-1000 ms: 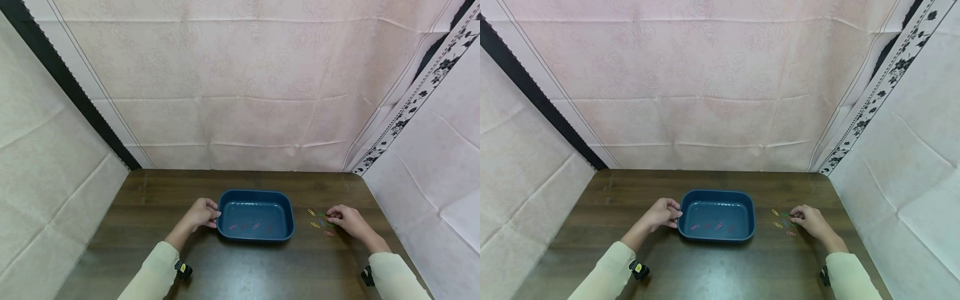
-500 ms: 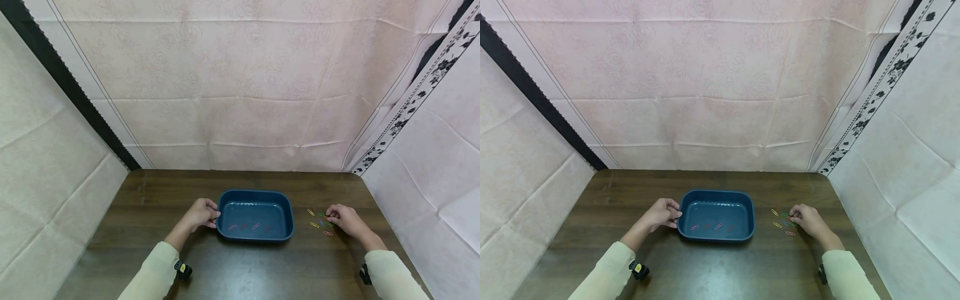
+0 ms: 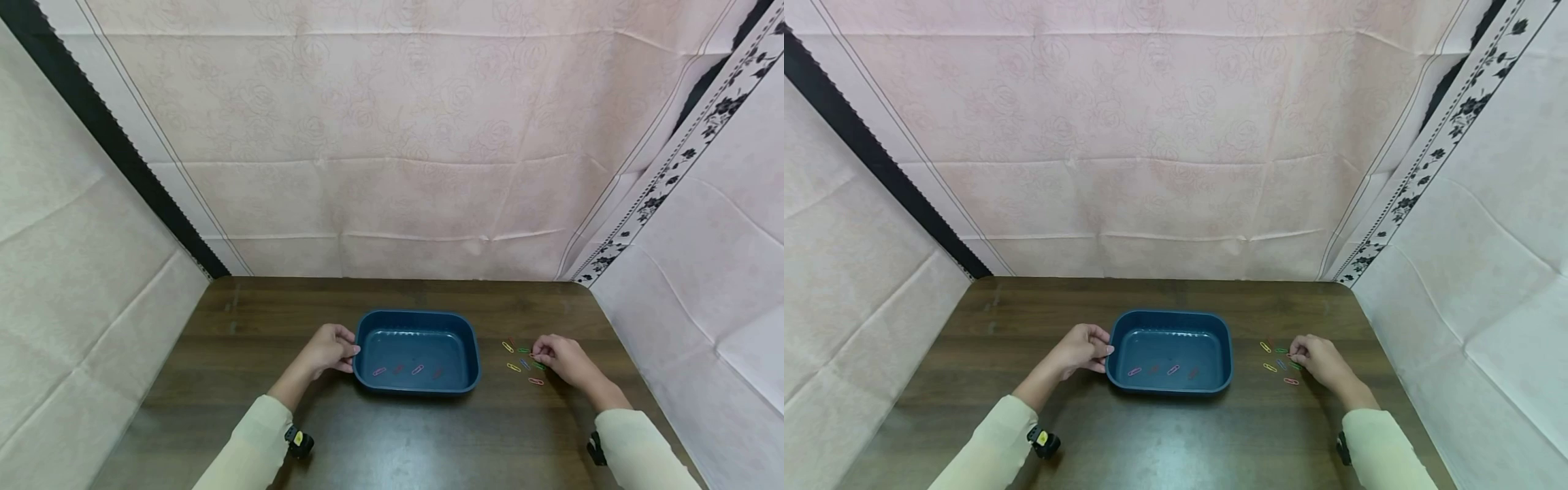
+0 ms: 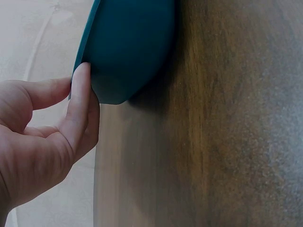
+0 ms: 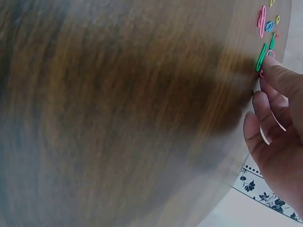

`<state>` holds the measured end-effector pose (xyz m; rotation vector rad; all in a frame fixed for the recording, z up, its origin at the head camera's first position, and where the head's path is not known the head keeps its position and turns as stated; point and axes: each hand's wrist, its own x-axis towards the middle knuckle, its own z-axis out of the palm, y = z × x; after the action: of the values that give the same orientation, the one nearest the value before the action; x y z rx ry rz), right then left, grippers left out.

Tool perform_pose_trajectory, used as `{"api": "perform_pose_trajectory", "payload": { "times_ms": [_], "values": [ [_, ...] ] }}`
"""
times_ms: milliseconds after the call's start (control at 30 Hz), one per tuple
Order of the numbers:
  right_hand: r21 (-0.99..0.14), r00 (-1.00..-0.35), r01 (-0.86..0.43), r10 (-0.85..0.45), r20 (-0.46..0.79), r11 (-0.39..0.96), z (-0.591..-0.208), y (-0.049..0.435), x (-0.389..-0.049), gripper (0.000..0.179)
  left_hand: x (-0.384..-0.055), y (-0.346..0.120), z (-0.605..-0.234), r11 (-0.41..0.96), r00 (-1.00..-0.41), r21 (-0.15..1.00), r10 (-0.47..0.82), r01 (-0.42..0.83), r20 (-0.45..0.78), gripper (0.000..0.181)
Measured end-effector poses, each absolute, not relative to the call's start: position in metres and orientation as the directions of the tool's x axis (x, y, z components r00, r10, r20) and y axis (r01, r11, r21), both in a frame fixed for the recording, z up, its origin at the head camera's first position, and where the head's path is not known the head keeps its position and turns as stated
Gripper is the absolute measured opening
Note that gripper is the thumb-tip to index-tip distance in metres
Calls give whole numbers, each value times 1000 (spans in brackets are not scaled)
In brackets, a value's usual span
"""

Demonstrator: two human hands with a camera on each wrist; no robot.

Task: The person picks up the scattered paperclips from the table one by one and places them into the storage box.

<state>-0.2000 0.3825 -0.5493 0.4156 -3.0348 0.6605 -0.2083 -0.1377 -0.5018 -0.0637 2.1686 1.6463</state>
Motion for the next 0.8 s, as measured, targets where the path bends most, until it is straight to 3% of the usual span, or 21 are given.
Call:
{"api": "perform_pose_trajectory", "payload": {
  "times_ms": [500,800],
  "values": [
    [-398,-933,-350,-277,230,848,-535,373,-204,16,-211,-137,-504,299,-909,905,197,-302,-368,22],
    [-429,-923,-383,-321,213,818,-516,350,-210,12,-211,-137,-503,299,-908,905,197,-303,-369,21]
  ]
}}
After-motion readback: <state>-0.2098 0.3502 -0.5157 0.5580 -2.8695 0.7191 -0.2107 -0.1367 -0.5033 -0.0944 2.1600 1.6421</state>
